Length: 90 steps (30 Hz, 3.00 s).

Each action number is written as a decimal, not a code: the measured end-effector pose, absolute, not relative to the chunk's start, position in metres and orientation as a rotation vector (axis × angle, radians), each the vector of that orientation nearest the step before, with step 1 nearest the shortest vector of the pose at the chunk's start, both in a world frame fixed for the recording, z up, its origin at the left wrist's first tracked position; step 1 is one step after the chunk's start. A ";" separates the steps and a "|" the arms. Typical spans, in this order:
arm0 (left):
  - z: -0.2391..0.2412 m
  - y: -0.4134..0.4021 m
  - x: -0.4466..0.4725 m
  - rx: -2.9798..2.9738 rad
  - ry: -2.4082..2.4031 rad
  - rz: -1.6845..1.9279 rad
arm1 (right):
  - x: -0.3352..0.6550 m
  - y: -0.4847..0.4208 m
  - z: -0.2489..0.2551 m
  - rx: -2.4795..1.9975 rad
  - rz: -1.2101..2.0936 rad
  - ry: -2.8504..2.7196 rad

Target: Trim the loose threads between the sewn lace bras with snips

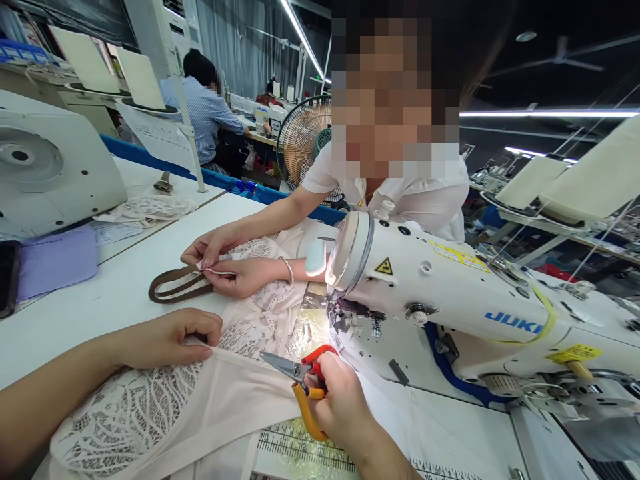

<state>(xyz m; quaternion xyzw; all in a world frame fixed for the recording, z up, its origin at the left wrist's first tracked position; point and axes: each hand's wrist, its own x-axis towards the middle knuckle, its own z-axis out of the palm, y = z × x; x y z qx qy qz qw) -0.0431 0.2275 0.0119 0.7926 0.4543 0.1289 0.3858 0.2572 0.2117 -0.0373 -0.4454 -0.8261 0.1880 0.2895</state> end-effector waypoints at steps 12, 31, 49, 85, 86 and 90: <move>0.012 0.227 -0.042 2.019 1.156 0.316 | 0.259 0.213 -0.039 -1.178 0.490 -2.221; 0.009 0.228 -0.044 2.036 1.142 0.325 | 0.261 0.214 -0.043 -1.169 0.551 -2.212; 0.012 0.229 -0.043 2.050 1.169 0.299 | 0.260 0.214 -0.040 -1.144 0.506 -2.227; 0.007 0.230 -0.044 2.041 1.132 0.324 | 0.258 0.212 -0.039 -1.169 0.551 -2.210; 0.007 0.230 -0.044 2.041 1.132 0.324 | 0.258 0.212 -0.039 -1.173 0.553 -2.210; 0.007 0.230 -0.044 2.039 1.127 0.323 | 0.258 0.212 -0.039 -1.186 0.604 -2.203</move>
